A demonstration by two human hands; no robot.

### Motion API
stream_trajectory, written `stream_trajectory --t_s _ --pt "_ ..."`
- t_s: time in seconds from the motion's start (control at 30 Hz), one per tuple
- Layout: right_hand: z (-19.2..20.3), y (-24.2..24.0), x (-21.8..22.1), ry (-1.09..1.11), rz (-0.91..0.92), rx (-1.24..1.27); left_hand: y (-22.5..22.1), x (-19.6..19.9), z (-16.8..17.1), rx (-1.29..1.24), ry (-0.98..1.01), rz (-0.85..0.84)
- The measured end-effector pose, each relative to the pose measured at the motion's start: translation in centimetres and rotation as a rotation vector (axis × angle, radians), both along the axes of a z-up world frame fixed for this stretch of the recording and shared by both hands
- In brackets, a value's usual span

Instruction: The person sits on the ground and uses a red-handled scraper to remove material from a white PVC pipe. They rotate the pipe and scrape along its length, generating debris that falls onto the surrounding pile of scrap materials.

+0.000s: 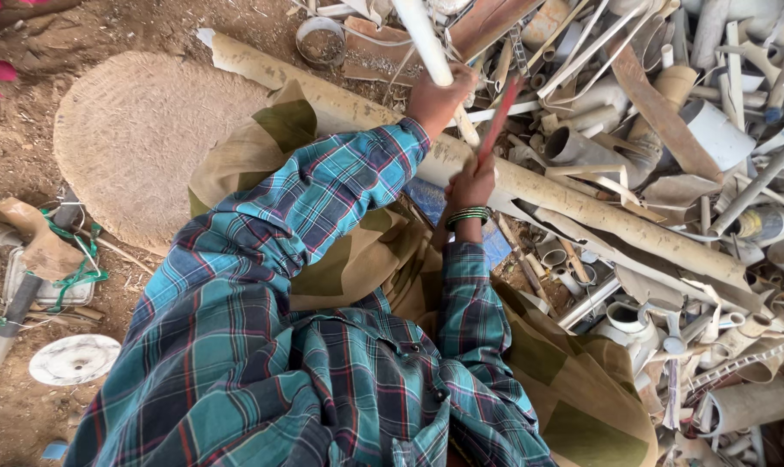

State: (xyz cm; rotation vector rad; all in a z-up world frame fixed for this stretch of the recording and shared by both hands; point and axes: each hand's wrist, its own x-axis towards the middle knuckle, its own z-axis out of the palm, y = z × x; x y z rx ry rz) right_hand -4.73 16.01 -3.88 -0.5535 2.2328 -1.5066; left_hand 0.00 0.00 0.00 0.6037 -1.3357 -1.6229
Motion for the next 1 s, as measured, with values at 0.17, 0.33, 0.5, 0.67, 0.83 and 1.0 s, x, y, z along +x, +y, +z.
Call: stream_trajectory --t_s 0.17,0.33,0.5,0.67,0.83,1.0 --pt "-0.3 0.7 -0.5 -0.054 -0.038 -0.016 -0.2 -0.7 -0.3 0.059 0.117 -0.015" --pt "-0.4 -0.2 0.0 0.029 0.028 -0.104 1.1 -0.1 0.4 -0.084 0.119 -0.085" --pt "0.6 1.1 -0.7 -0.163 -0.109 -0.085 1.3 1.4 2.6 -0.152 -0.010 -0.177" --pt "0.9 0.2 0.3 0.027 0.024 -0.173 1.9 0.3 2.6 -0.215 -0.037 -0.006" --pt "1.2 -0.2 0.6 0.008 -0.058 -0.062 0.5 0.5 1.1 0.014 -0.019 0.085" --pt "0.8 -0.3 0.4 -0.077 0.005 -0.155 0.6 -0.6 0.8 -0.001 -0.024 0.157"
